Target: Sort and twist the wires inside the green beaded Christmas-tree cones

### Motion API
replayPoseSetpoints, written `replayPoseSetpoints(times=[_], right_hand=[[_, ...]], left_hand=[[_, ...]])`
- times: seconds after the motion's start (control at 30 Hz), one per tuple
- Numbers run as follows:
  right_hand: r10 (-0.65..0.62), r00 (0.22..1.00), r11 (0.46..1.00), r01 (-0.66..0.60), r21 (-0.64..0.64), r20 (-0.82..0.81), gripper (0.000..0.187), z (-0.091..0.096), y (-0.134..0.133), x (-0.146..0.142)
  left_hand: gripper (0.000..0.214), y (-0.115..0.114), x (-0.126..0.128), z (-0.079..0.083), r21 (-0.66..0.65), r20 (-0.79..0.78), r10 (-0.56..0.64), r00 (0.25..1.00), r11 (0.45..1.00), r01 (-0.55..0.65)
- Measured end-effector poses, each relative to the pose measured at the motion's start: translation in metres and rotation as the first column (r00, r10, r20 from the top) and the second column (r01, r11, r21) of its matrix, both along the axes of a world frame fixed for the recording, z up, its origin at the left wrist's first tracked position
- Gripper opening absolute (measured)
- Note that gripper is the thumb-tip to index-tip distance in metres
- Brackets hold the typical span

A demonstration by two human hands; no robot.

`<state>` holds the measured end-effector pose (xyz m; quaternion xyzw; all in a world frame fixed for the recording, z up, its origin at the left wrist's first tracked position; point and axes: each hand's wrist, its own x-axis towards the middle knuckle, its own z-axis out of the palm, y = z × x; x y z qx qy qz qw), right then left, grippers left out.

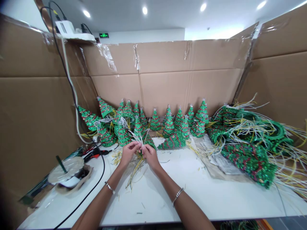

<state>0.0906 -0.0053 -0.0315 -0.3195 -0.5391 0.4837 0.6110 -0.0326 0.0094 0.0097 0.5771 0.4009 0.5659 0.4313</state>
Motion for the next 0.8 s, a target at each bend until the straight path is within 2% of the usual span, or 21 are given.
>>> replayPoseSetpoints(times=[0.17, 0.33, 0.57, 0.8], right_hand=[[-0.002, 1.0, 1.0, 0.002, 0.004, -0.005, 0.041, 0.001, -0.002, 0.0], [-0.008, 1.0, 1.0, 0.008, 0.002, 0.005, 0.038, 0.0, -0.002, 0.001], [-0.019, 1.0, 1.0, 0.019, -0.025, 0.004, 0.038, -0.001, -0.003, 0.0], [-0.035, 0.999, 0.999, 0.035, -0.028, 0.004, 0.039, -0.004, -0.002, -0.001]], left_hand=[[0.027, -0.003, 0.003, -0.004, -0.001, 0.03, 0.057, 0.998, 0.998, -0.057], [0.033, -0.004, 0.003, -0.005, -0.027, 0.144, 0.093, 0.985, 0.996, -0.09], [0.04, 0.0, -0.001, -0.007, -0.068, 0.308, 0.13, 0.942, 0.991, -0.115], [0.043, 0.001, -0.008, -0.001, -0.093, 0.379, 0.215, 0.9, 0.977, -0.194]])
